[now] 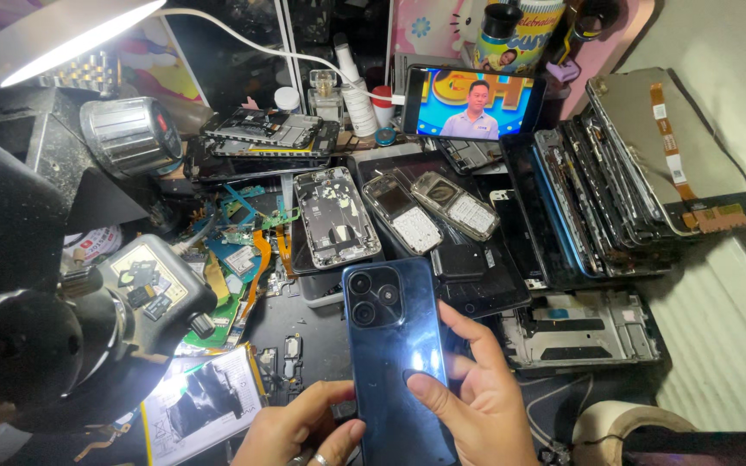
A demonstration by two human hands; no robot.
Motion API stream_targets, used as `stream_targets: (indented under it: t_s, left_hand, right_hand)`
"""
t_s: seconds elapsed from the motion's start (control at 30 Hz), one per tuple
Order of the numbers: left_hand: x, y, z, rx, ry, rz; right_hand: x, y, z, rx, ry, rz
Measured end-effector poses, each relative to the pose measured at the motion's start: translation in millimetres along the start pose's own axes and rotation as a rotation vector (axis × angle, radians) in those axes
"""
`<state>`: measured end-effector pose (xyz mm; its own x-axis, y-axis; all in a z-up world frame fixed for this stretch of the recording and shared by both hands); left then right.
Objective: The person holds a blue smartphone and uses a small metal tool to pry at the seam between the back cover and the frame. The person repeatedly works the tool along the edges of the device to loosen the back cover.
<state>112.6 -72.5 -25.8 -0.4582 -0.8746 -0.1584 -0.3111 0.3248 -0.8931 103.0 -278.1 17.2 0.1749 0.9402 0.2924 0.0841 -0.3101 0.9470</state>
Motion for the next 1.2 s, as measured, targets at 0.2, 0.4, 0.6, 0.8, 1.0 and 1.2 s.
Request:
stream_targets:
  t_s: [0.2, 0.4, 0.6, 0.8, 1.0, 1.2]
  left_hand:
    - [-1.2, -8.7, -1.2, 0.091, -0.014, 0.065]
    - [-2.4, -11.9, -1.4, 0.094, -0.057, 0.161]
    - [0.1, -27.9, -5.9, 0.199, -0.067, 0.267]
    - [3.0, -33.9, -9.0, 0.275, -0.055, 0.245]
    - [7.4, -35.2, -15.9, 0.311, -0.008, 0.144]
    - [9.0, -22.8, -15.0, 0.236, 0.030, 0.092]
  right_hand:
    - [2.7, 1.3, -0.3, -0.010, 0.033, 0.017]
    - [0.6, -0.3, -0.3, 0.030, 0.002, -0.002]
    - [-0.8, 4.9, -0.3, 0.045, -0.051, 0.002]
    - [-0.2, 13.4, 0.2, 0.033, -0.066, -0.053]
    - [-1.3, 5.4, -0.5, 0.159, -0.051, 0.090]
    - [-2.8, 8.5, -3.4, 0.132, -0.087, 0.050]
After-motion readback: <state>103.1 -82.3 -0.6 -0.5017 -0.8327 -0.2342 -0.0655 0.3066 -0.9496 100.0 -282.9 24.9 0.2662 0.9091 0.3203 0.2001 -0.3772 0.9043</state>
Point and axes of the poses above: each hand's wrist, its own z-axis towards the middle knuckle, its own x-axis out of the palm, y = z × x, the point moved 10 cm from there along z, towards the middle knuckle, and after that the axes turned 6 degrees about -z, right-handed, at the moved point
